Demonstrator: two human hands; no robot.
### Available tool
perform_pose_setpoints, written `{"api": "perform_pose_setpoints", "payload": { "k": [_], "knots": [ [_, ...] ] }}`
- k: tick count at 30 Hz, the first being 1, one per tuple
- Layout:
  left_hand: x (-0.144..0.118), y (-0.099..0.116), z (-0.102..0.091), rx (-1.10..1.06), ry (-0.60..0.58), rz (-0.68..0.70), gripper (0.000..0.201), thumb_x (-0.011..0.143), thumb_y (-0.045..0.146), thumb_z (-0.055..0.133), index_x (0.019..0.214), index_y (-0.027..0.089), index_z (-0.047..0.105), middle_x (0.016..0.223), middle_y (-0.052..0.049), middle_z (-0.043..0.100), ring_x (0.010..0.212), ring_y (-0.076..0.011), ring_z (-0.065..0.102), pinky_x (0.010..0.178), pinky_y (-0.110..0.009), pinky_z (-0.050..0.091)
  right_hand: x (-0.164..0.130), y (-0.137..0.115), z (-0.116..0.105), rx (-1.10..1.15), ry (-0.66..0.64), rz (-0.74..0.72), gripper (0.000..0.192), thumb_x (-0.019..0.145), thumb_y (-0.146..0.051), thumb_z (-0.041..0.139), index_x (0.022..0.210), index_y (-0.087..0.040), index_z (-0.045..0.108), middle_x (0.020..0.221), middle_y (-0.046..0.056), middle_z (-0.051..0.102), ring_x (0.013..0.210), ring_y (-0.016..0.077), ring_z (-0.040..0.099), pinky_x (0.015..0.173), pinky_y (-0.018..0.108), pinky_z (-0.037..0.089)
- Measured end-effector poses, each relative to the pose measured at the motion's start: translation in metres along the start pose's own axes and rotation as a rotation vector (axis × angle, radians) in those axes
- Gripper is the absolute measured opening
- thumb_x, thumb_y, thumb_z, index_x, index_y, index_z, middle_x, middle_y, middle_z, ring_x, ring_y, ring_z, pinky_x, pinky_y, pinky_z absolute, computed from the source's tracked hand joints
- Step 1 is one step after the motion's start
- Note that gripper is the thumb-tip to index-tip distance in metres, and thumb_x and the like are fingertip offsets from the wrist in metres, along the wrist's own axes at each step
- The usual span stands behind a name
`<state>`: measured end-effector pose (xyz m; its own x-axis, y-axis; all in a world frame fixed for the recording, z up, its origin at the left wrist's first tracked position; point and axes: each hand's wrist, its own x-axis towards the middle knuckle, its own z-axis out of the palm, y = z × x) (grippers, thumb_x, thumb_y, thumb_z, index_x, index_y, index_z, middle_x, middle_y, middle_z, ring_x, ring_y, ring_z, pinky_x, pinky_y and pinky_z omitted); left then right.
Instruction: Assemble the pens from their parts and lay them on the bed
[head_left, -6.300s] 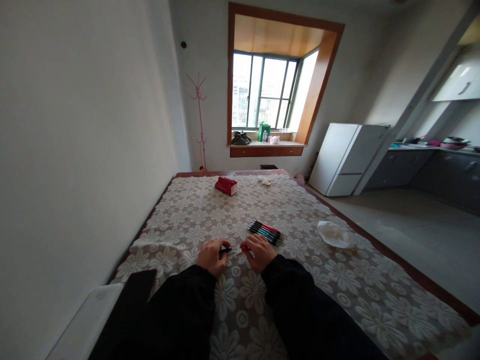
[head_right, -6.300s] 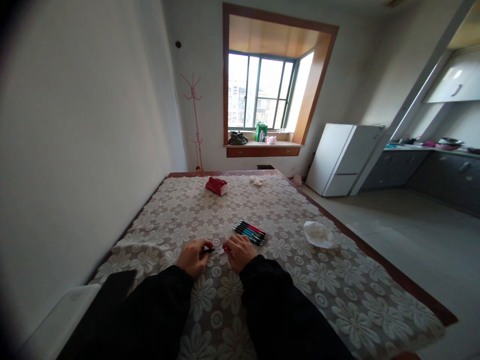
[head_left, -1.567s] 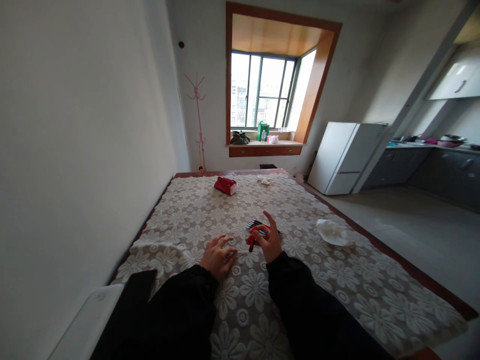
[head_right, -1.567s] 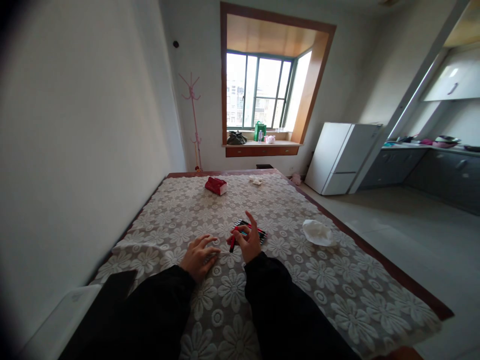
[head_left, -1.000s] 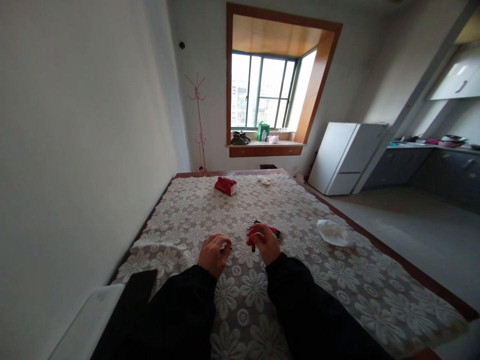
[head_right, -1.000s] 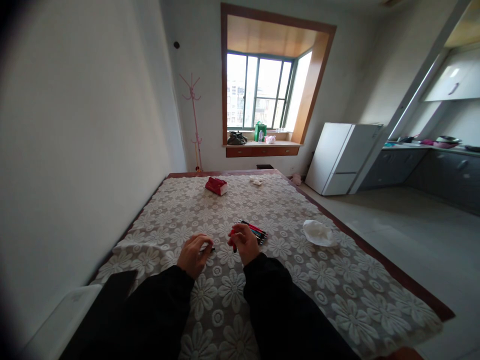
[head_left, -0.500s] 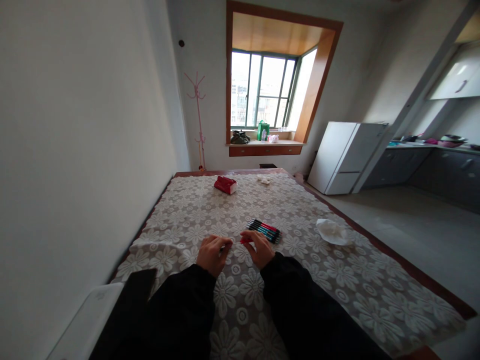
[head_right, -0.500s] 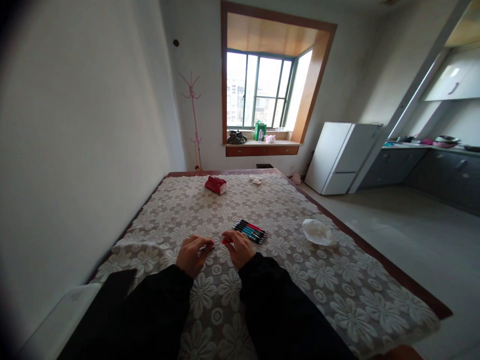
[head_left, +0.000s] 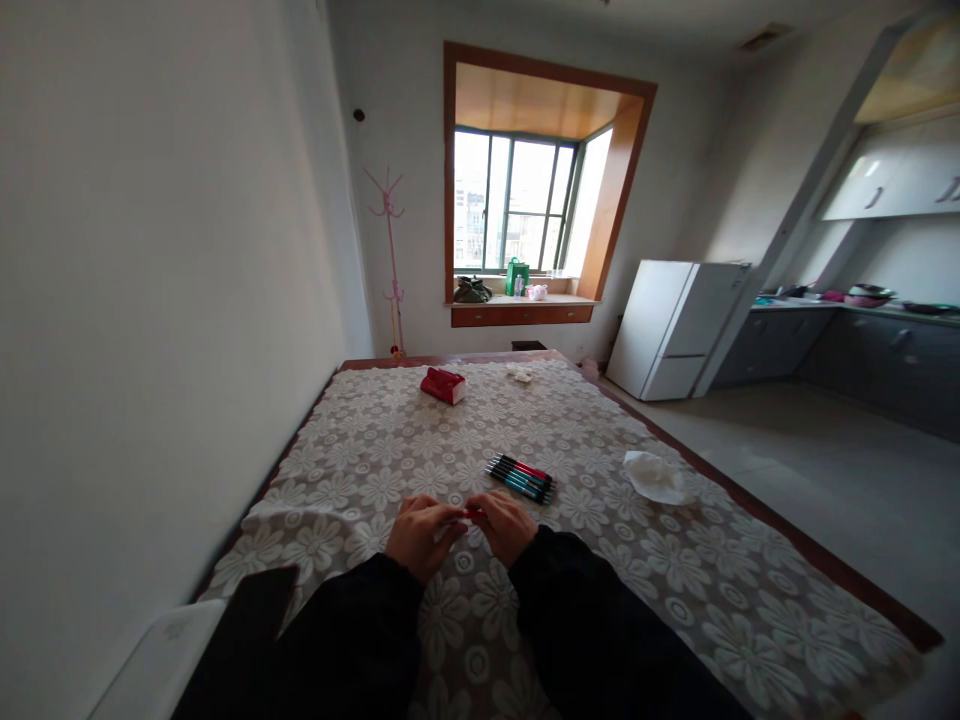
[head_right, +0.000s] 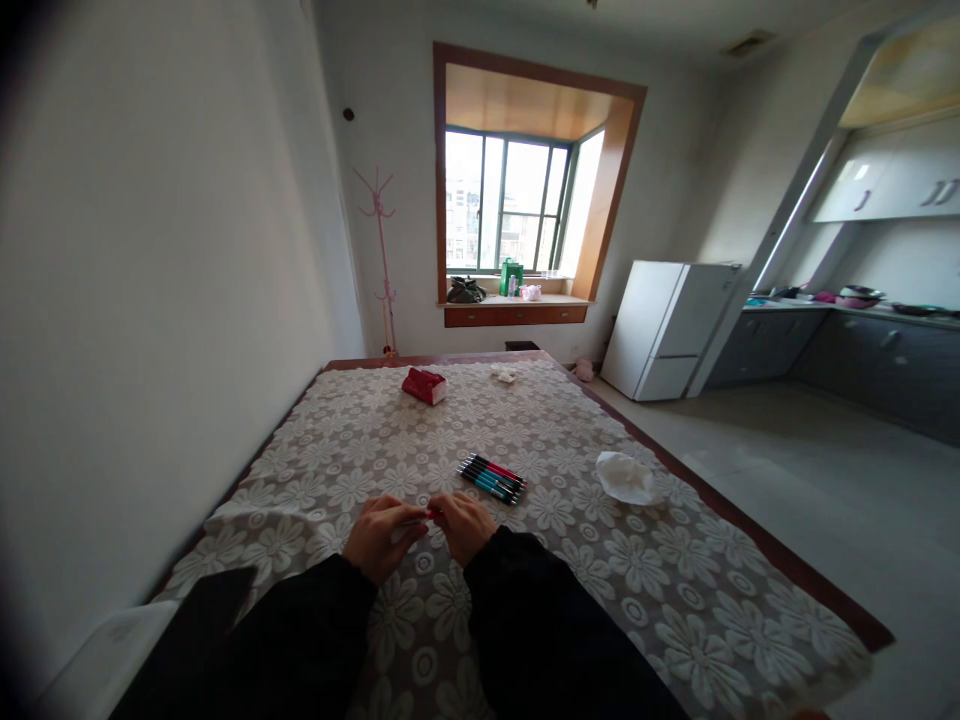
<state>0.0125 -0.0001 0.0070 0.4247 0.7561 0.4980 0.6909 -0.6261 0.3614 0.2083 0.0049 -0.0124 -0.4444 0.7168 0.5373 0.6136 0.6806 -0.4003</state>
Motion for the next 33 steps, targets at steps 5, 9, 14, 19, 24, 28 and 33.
{"api": "perform_pose_setpoints", "payload": {
  "k": [5,9,14,19,24,28,33],
  "knots": [
    [0.0,0.002,-0.0011,-0.013,0.014,-0.002,0.022,0.083,0.024,0.056,0.101,0.029,0.068,0.084,-0.002,0.071,0.084,-0.019,0.062,0.083,-0.035,0.043,0.0007,-0.0015,-0.001,0.016,0.003,0.017,0.012,0.092,-0.018,0.047,0.1,-0.02,0.056,0.088,0.005,0.063,0.083,0.0176,0.058,0.076,0.028,0.045],
    [0.0002,0.0,0.0008,-0.007,0.04,-0.038,0.015,0.082,0.026,0.057,0.09,0.027,0.07,0.08,-0.002,0.07,0.082,-0.0192,0.063,0.082,-0.035,0.044,0.0017,-0.0061,-0.0035,0.016,-0.026,-0.002,0.013,0.091,-0.018,0.048,0.102,-0.02,0.056,0.088,0.005,0.063,0.081,0.0171,0.058,0.076,0.028,0.045],
    [-0.0005,-0.0038,0.0015,-0.041,-0.017,-0.012,0.014,0.084,0.025,0.056,0.086,0.028,0.07,0.08,-0.002,0.069,0.082,-0.0186,0.062,0.081,-0.034,0.044,0.0012,-0.004,0.0001,0.022,-0.022,0.014,0.015,0.092,-0.021,0.047,0.105,-0.021,0.055,0.091,0.005,0.064,0.086,0.0181,0.059,0.078,0.028,0.046],
    [-0.0015,-0.0076,0.0036,-0.05,-0.02,-0.036,0.014,0.084,0.029,0.057,0.086,0.029,0.071,0.078,-0.002,0.067,0.081,-0.0181,0.062,0.08,-0.034,0.043,0.0008,0.0001,0.005,-0.123,-0.089,0.027,0.013,0.092,-0.023,0.049,0.089,-0.02,0.061,0.081,0.004,0.065,0.078,0.0178,0.059,0.073,0.028,0.045],
    [-0.0023,-0.0061,0.0054,0.006,-0.017,-0.032,0.014,0.082,0.026,0.058,0.085,0.029,0.07,0.074,-0.001,0.067,0.076,-0.0171,0.063,0.079,-0.033,0.043,0.001,-0.0033,0.0019,-0.21,-0.118,-0.002,0.01,0.091,-0.024,0.053,0.088,-0.021,0.062,0.08,0.002,0.064,0.077,0.0173,0.058,0.071,0.028,0.042],
    [-0.0021,-0.0016,0.0028,0.055,0.012,-0.041,0.014,0.081,0.025,0.056,0.08,0.028,0.07,0.07,0.0,0.066,0.072,-0.0169,0.062,0.076,-0.032,0.044,0.0015,-0.004,0.0014,-0.237,-0.116,0.002,0.007,0.089,-0.023,0.054,0.088,-0.022,0.061,0.08,0.002,0.064,0.077,0.0173,0.058,0.07,0.028,0.041],
    [-0.0021,0.0003,0.0015,0.053,0.088,-0.071,0.014,0.082,0.025,0.055,0.08,0.028,0.069,0.068,0.0,0.067,0.07,-0.0176,0.062,0.074,-0.032,0.044,0.0014,0.0002,0.0024,-0.245,-0.057,0.05,0.01,0.09,-0.021,0.052,0.086,-0.021,0.061,0.08,0.002,0.064,0.076,0.0175,0.058,0.069,0.028,0.04]
  ]
}}
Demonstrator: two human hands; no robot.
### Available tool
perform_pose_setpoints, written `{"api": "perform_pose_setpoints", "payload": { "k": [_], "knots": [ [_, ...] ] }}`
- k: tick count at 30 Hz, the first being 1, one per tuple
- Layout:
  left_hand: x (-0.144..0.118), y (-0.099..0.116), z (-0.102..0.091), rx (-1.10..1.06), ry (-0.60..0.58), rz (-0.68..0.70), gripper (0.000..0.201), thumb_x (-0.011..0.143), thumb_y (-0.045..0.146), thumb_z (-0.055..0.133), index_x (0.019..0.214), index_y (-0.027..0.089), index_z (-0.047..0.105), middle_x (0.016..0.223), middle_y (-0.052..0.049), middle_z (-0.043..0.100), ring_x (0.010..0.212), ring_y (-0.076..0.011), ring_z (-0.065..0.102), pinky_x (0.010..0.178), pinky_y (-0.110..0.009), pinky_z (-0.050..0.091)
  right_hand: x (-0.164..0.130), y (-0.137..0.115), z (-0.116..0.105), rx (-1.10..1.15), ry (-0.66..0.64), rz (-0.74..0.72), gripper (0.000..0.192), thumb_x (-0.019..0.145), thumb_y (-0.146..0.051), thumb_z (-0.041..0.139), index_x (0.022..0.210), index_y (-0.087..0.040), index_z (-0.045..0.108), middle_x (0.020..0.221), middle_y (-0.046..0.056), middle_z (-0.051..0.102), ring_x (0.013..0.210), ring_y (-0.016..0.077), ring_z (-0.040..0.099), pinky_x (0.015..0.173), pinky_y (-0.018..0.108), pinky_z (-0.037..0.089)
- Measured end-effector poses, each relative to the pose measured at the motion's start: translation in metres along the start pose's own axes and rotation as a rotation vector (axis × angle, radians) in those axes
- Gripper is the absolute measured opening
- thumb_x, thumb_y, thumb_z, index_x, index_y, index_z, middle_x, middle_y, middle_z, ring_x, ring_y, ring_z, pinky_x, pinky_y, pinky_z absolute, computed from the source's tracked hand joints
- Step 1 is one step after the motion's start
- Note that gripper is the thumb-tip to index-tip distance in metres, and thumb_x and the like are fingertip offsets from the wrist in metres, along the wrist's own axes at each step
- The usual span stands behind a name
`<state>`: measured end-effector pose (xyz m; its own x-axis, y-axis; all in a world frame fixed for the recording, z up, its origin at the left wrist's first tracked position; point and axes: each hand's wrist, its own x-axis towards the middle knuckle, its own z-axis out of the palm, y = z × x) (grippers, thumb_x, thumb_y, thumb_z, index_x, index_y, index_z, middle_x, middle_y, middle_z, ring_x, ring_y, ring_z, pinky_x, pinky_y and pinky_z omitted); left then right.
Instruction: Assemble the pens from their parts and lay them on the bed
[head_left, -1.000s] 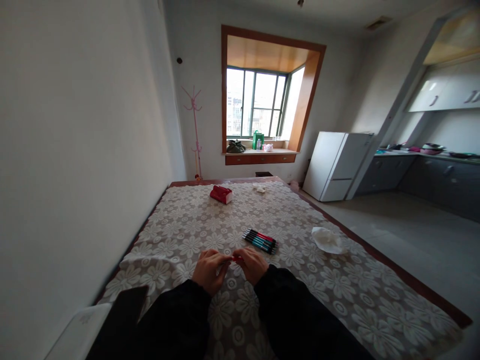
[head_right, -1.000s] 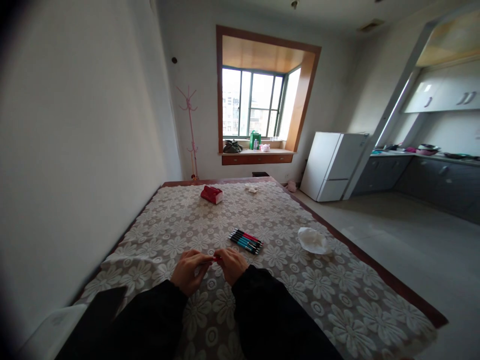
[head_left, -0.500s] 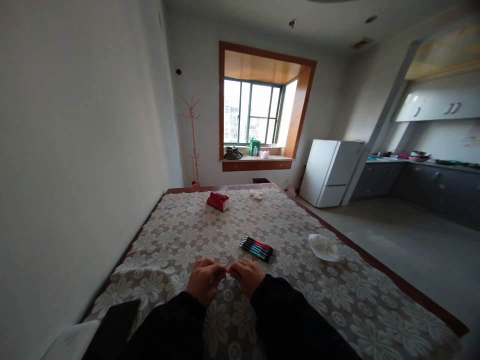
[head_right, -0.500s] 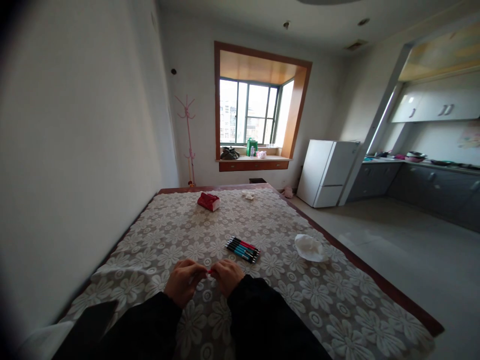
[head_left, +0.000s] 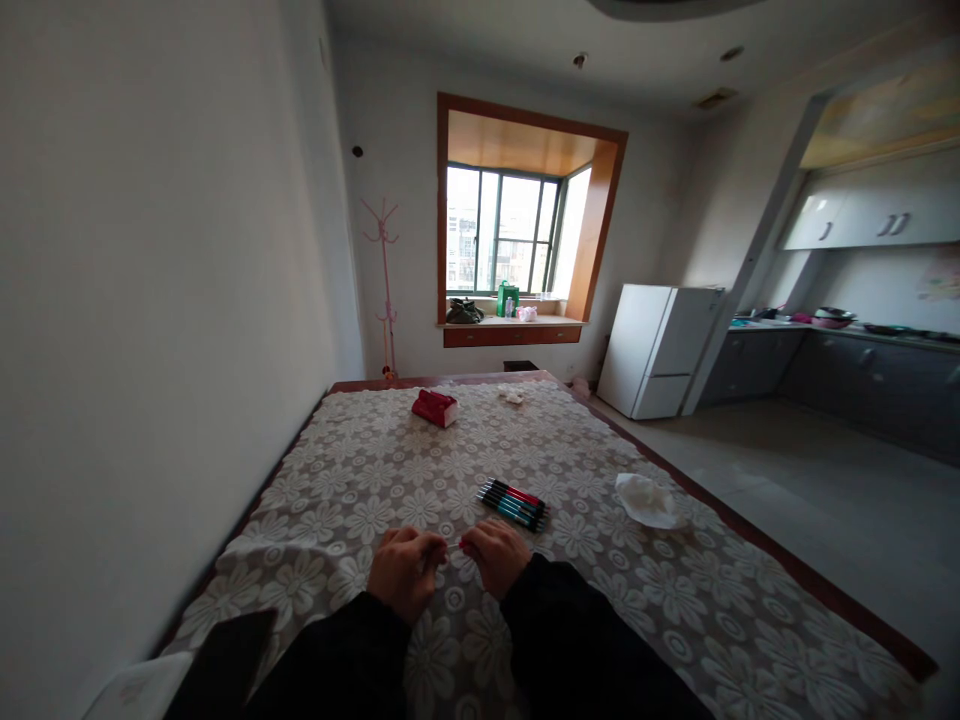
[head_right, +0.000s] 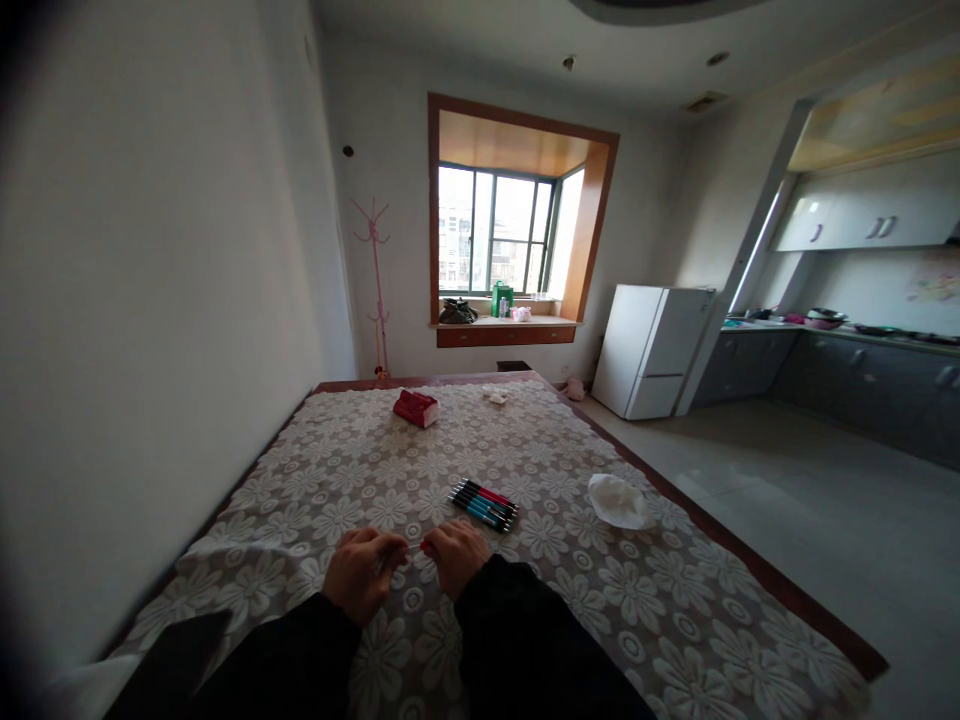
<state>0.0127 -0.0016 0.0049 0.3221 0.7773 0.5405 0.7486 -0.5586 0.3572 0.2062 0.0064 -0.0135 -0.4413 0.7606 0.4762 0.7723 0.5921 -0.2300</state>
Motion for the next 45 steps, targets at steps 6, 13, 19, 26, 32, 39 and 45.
{"api": "perform_pose_setpoints", "payload": {
  "k": [6,13,19,26,32,39,45],
  "knots": [
    [-0.001,0.0,0.001,-0.012,-0.035,-0.003,0.014,0.081,0.026,0.057,0.079,0.029,0.07,0.068,-0.001,0.066,0.072,-0.0182,0.062,0.074,-0.032,0.044,0.0,0.001,0.0,0.004,-0.024,-0.07,0.007,0.09,-0.023,0.053,0.088,-0.022,0.06,0.08,0.002,0.064,0.078,0.0178,0.058,0.07,0.029,0.039],
    [0.001,-0.001,-0.001,-0.051,-0.093,0.07,0.017,0.081,0.021,0.055,0.083,0.028,0.07,0.071,-0.001,0.065,0.072,-0.0163,0.063,0.074,-0.03,0.045,-0.002,0.0,0.003,-0.03,-0.041,-0.072,0.007,0.09,-0.023,0.053,0.086,-0.022,0.059,0.079,0.001,0.064,0.078,0.0171,0.057,0.071,0.029,0.037],
    [-0.001,-0.007,0.006,-0.007,-0.05,0.043,0.013,0.082,0.028,0.058,0.083,0.029,0.07,0.073,-0.002,0.066,0.072,-0.0168,0.063,0.071,-0.029,0.046,-0.001,-0.002,-0.001,-0.02,-0.037,-0.077,0.009,0.092,-0.025,0.05,0.089,-0.022,0.059,0.08,0.001,0.064,0.077,0.017,0.057,0.071,0.029,0.037],
    [-0.002,-0.006,0.008,-0.019,-0.049,0.044,0.007,0.081,0.028,0.059,0.082,0.027,0.067,0.076,-0.001,0.067,0.075,-0.0173,0.064,0.073,-0.029,0.047,-0.001,-0.006,-0.007,-0.018,-0.064,-0.075,0.01,0.092,-0.025,0.047,0.091,-0.023,0.057,0.082,0.002,0.064,0.076,0.0177,0.057,0.071,0.03,0.035],
    [-0.001,-0.004,0.007,-0.048,-0.036,0.083,0.009,0.085,0.031,0.056,0.084,0.027,0.065,0.077,0.0,0.069,0.075,-0.0173,0.065,0.077,-0.031,0.046,-0.002,-0.007,-0.005,0.02,-0.061,-0.058,0.01,0.092,-0.023,0.046,0.092,-0.022,0.056,0.082,0.002,0.065,0.077,0.0177,0.057,0.074,0.03,0.035],
    [0.002,-0.004,-0.003,-0.187,0.186,-0.024,0.037,0.088,0.033,0.049,0.123,0.021,0.047,0.114,-0.008,0.064,0.107,-0.0223,0.056,0.094,-0.039,0.04,0.001,-0.004,-0.004,0.602,0.154,0.133,0.02,0.096,-0.033,0.036,0.091,-0.021,0.051,0.072,0.001,0.061,0.069,0.0157,0.058,0.067,0.028,0.044],
    [0.004,0.0,-0.005,-0.045,0.025,-0.171,0.024,0.068,0.007,0.052,0.084,0.023,0.061,0.095,-0.003,0.066,0.099,-0.0236,0.054,0.085,-0.037,0.04,0.009,-0.001,-0.011,1.065,0.296,0.264,0.028,0.089,-0.048,0.048,0.087,-0.02,0.051,0.074,0.004,0.063,0.067,0.0177,0.059,0.055,0.028,0.045]
  ]
}}
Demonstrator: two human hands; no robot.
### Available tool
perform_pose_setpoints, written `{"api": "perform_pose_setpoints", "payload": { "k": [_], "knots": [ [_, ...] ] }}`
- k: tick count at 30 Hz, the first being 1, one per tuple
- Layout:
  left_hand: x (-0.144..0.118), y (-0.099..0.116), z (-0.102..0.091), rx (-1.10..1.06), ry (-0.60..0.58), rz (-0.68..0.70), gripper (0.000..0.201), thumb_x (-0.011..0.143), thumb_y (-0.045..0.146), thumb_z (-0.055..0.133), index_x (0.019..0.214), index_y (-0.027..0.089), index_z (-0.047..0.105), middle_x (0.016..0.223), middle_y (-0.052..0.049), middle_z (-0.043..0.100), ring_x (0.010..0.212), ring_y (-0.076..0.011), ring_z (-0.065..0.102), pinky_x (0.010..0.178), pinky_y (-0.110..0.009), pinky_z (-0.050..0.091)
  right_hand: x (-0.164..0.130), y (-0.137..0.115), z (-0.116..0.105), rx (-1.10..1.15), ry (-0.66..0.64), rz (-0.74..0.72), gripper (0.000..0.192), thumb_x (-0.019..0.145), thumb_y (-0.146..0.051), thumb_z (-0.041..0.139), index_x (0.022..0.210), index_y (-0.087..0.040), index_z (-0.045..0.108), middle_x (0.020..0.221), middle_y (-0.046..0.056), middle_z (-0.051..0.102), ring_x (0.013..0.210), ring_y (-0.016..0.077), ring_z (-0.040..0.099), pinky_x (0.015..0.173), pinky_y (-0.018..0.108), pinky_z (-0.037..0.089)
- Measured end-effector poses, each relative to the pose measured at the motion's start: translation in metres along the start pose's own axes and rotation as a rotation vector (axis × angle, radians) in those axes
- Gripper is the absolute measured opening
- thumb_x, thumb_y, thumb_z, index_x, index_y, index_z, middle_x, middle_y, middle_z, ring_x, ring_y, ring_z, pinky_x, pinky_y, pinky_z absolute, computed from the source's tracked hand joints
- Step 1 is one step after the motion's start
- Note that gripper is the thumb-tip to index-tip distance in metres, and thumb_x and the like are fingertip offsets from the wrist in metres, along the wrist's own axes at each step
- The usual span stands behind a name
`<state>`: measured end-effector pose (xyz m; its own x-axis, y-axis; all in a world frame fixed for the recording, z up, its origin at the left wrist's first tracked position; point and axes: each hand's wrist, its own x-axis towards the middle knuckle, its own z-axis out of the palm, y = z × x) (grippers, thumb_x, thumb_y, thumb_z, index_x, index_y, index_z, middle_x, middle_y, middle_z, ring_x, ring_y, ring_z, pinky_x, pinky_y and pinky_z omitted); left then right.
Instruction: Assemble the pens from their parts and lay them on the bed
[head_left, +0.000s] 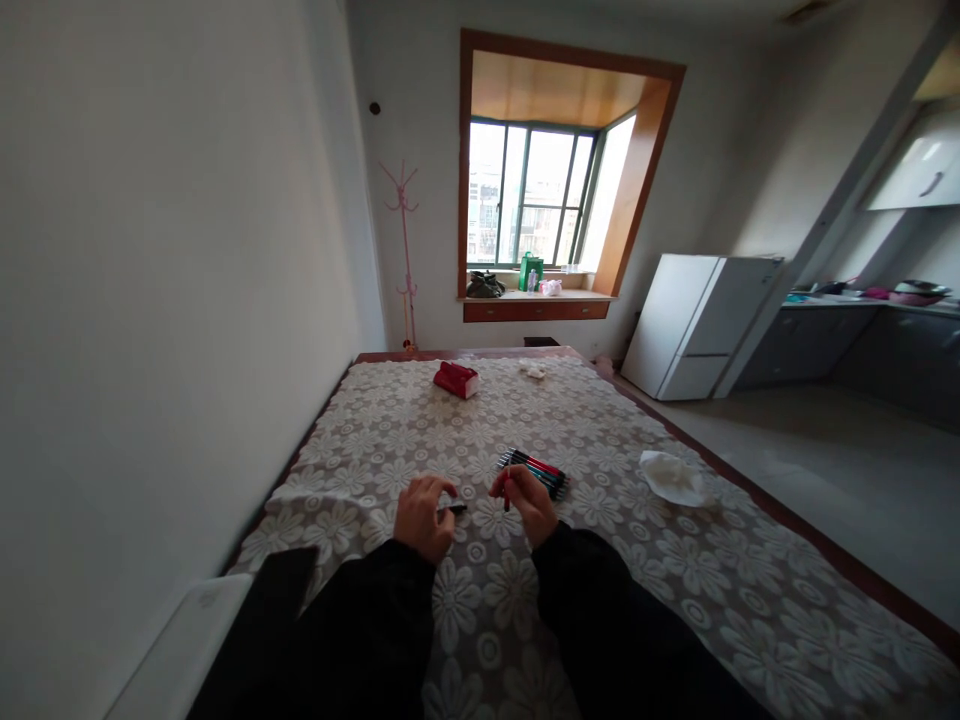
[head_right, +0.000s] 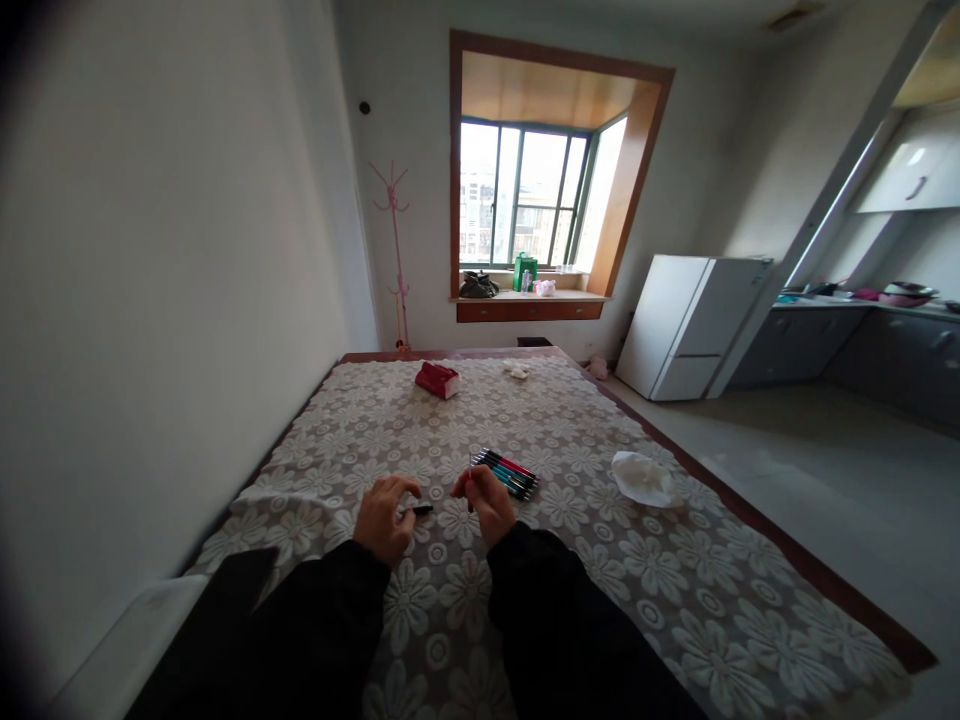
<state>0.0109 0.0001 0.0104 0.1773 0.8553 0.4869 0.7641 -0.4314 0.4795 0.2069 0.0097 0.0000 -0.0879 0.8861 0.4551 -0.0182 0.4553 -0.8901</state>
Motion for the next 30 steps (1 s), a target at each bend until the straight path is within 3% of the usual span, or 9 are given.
{"api": "perform_pose_setpoints", "payload": {
  "k": [3,7,30],
  "knots": [
    [-0.0011,0.0065,-0.0014,0.078,-0.11,0.004,0.027,0.059,0.005,0.053,0.078,0.023,0.061,0.094,-0.002,0.064,0.102,-0.0236,0.052,0.088,-0.037,0.037,-0.0008,-0.0012,0.0004,0.022,0.009,0.037,0.03,0.087,-0.049,0.053,0.086,-0.019,0.054,0.075,0.005,0.063,0.068,0.0176,0.059,0.056,0.028,0.045],
    [-0.0015,0.0113,-0.0035,0.123,-0.155,-0.011,0.024,0.06,0.008,0.056,0.077,0.023,0.062,0.098,-0.002,0.063,0.103,-0.0236,0.05,0.088,-0.036,0.036,-0.0035,0.0007,0.0019,-0.03,0.0,0.032,0.028,0.087,-0.047,0.053,0.087,-0.019,0.057,0.077,0.004,0.064,0.07,0.0173,0.058,0.059,0.028,0.045],
    [-0.0012,0.0084,-0.0022,0.137,-0.152,-0.007,0.014,0.069,0.017,0.06,0.077,0.026,0.067,0.111,0.001,0.067,0.109,-0.0261,0.049,0.088,-0.04,0.039,-0.0041,0.001,0.0017,-0.142,0.015,-0.023,0.024,0.089,-0.041,0.051,0.088,-0.018,0.058,0.077,0.005,0.065,0.072,0.0178,0.061,0.063,0.029,0.047]
  ]
}}
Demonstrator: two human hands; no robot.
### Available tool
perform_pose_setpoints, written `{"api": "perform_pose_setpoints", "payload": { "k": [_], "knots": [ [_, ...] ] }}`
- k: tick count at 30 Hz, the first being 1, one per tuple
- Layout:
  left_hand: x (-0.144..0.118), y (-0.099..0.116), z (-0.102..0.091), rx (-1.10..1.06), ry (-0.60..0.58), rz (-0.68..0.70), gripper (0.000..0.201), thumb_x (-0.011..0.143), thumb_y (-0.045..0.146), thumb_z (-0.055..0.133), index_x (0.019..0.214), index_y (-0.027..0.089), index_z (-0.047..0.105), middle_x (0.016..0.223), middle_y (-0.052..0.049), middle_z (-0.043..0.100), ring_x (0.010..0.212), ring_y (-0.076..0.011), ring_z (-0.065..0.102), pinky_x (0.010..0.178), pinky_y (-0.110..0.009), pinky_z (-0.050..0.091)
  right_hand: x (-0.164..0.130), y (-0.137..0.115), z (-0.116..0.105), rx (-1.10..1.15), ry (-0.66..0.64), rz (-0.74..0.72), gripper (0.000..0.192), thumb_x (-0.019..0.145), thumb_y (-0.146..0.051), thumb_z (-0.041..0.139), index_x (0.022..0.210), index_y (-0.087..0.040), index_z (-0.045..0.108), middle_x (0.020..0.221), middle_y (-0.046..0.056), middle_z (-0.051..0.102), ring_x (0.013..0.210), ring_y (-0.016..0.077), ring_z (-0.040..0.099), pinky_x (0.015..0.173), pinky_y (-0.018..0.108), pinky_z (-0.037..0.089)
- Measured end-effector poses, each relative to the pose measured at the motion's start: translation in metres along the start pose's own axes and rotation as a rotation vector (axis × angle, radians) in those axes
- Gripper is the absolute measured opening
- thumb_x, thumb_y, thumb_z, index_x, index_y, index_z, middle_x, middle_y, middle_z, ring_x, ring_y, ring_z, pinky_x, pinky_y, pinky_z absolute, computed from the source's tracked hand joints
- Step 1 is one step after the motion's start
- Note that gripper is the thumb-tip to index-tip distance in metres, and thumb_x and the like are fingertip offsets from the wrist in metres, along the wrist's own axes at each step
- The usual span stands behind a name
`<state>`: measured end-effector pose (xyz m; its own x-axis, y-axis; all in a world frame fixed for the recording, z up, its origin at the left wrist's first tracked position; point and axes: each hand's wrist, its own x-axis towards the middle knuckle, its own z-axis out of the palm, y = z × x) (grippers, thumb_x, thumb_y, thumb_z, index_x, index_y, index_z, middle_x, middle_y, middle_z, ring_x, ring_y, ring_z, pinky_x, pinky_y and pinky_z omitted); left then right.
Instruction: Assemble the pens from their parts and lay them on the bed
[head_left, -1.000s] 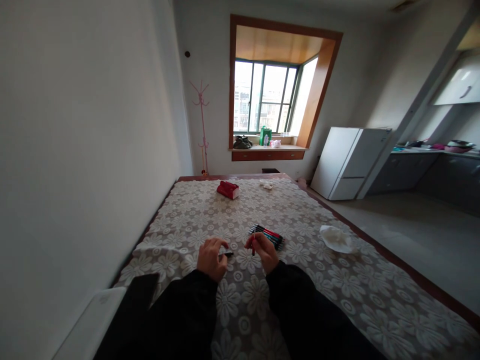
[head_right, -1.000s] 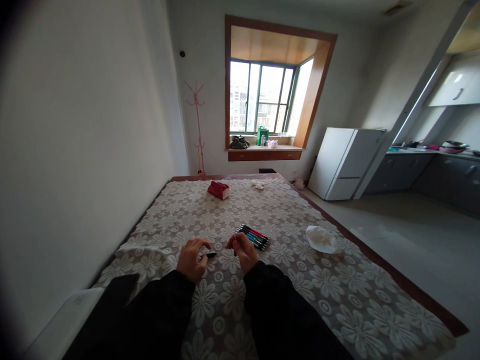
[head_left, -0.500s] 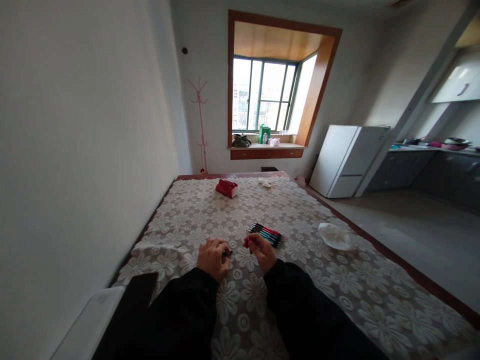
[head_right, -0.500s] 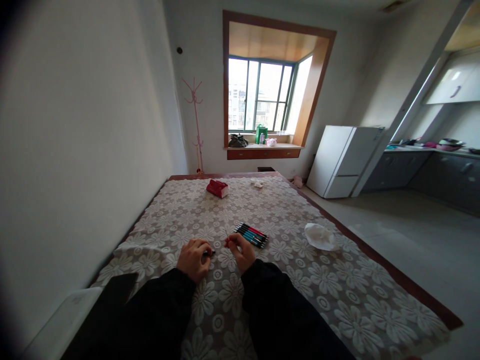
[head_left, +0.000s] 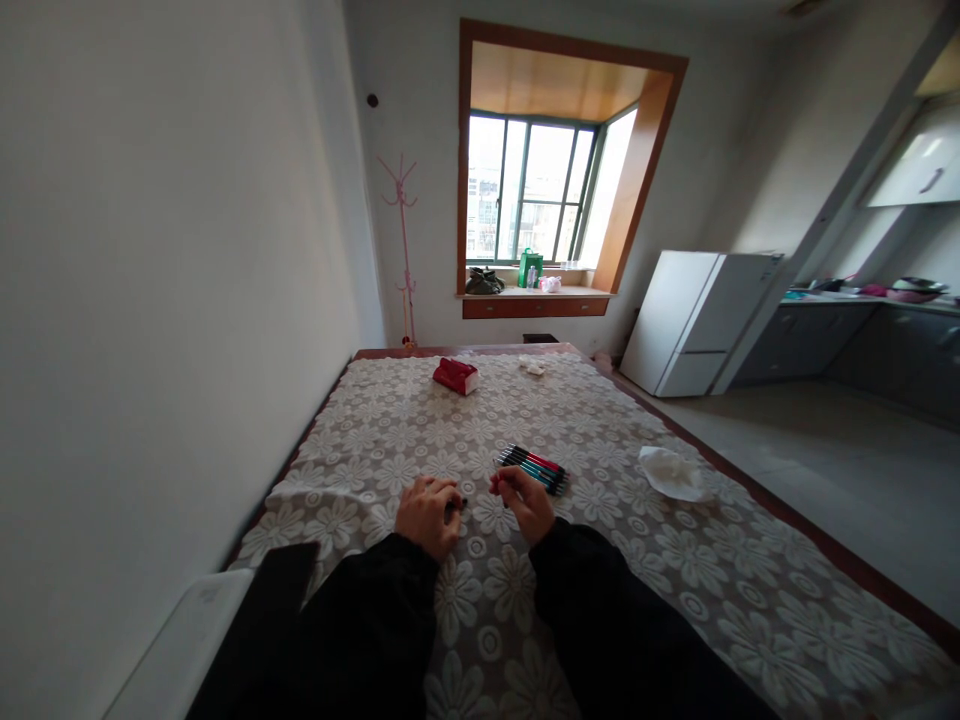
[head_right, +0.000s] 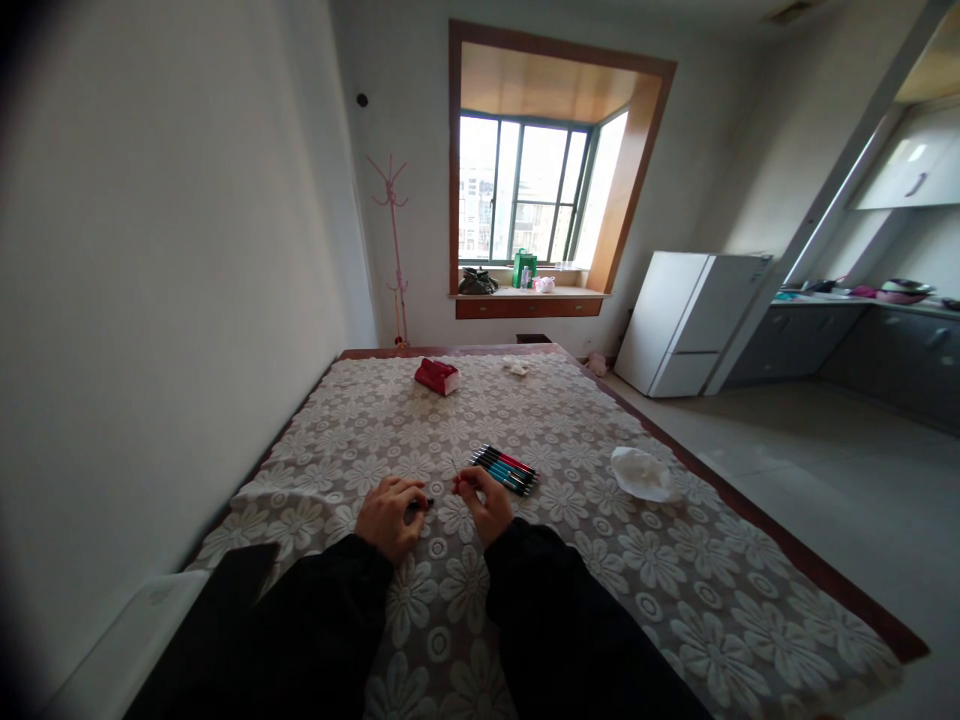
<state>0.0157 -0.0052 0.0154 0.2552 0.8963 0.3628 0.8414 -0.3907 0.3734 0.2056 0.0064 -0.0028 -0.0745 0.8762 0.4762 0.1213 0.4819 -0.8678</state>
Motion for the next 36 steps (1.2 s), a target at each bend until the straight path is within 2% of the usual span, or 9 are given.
{"api": "perform_pose_setpoints", "payload": {
  "k": [19,26,36],
  "knots": [
    [0.0,0.001,-0.002,0.015,-0.018,0.009,0.015,0.072,0.019,0.06,0.08,0.027,0.071,0.115,0.001,0.065,0.111,-0.0251,0.048,0.09,-0.039,0.041,-0.001,-0.002,0.0,-0.021,0.014,0.007,0.025,0.088,-0.042,0.052,0.087,-0.018,0.058,0.075,0.005,0.066,0.071,0.0187,0.063,0.063,0.03,0.049],
    [0.0,-0.003,0.002,-0.003,0.025,0.042,0.015,0.072,0.019,0.062,0.08,0.028,0.071,0.112,0.0,0.066,0.108,-0.0251,0.051,0.088,-0.04,0.043,0.0,-0.005,-0.001,-0.036,0.015,0.012,0.026,0.088,-0.044,0.052,0.086,-0.019,0.058,0.075,0.005,0.067,0.071,0.0194,0.063,0.065,0.031,0.049],
    [0.0,-0.015,0.014,-0.028,0.007,0.043,0.013,0.076,0.024,0.062,0.081,0.029,0.073,0.112,0.002,0.067,0.108,-0.024,0.051,0.093,-0.041,0.042,-0.001,-0.009,0.0,-0.086,0.002,-0.034,0.022,0.089,-0.038,0.05,0.087,-0.018,0.059,0.075,0.005,0.066,0.072,0.0187,0.062,0.069,0.032,0.05]
  ]
}}
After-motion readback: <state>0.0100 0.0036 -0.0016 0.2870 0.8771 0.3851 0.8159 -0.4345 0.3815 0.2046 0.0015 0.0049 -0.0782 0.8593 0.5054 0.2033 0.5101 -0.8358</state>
